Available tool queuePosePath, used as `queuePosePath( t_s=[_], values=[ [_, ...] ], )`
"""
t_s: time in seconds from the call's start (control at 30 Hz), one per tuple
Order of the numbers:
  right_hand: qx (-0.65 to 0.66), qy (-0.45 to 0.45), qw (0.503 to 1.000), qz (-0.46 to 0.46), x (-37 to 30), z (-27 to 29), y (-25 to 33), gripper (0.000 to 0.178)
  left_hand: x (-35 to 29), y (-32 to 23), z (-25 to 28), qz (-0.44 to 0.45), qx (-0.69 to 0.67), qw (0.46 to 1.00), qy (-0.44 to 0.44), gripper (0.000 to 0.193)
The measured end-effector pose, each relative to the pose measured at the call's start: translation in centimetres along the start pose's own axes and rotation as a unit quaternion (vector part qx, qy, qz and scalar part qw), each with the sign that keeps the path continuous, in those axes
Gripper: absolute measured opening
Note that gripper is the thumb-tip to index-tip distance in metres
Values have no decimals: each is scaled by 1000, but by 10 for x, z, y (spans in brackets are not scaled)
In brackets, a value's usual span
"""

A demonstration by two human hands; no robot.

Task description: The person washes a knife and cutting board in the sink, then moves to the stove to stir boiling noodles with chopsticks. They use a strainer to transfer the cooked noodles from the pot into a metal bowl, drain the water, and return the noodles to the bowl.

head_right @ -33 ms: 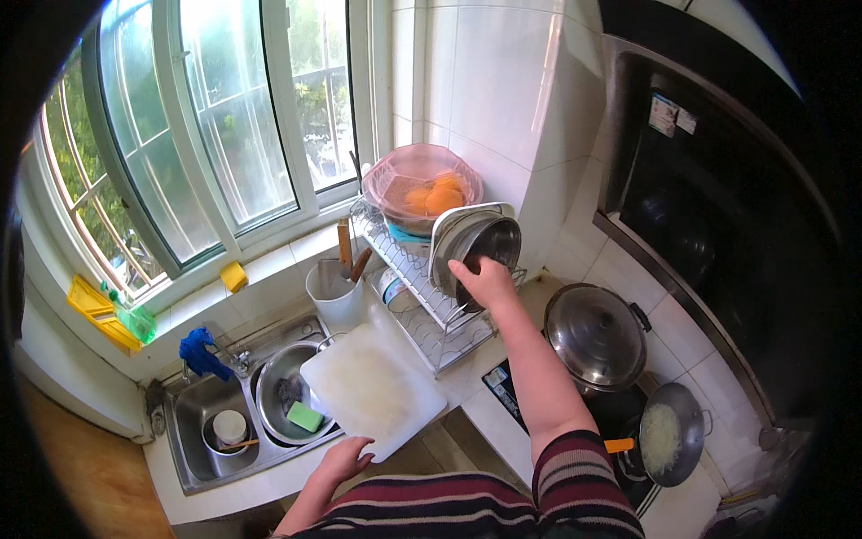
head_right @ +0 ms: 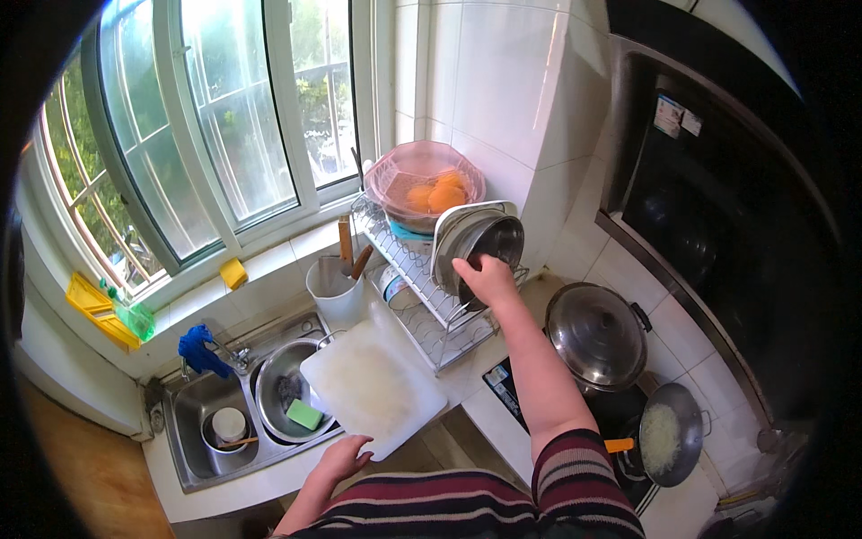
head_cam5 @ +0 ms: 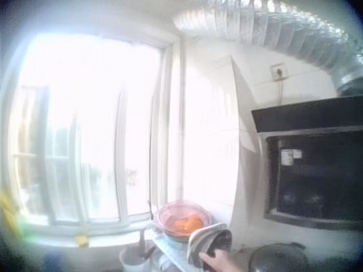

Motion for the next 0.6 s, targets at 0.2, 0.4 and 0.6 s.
queuePosePath(
  t_s=[0.2,0.4,0.6],
  values=[
    [34,-66,997,-8,9,-1,4,34,-6,12,5,6,-11,1000,-5,33],
    [295,-112,947,-64,2,17,-12,26,6,4,16,9,-17,1000,-4,32],
    [551,-91,829,-45,-49,68,2,24,12,-12,15,2,-12,1000,25,34]
  ],
)
Point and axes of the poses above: each hand's wrist, its own x-axis towards the middle knuckle, its own z-axis out of the back of the hand, y = z × x, the point moved 8 cm from there along x, towards the middle knuckle, and after that the axes turned 7 degrees about -x, right-handed, at the moved point
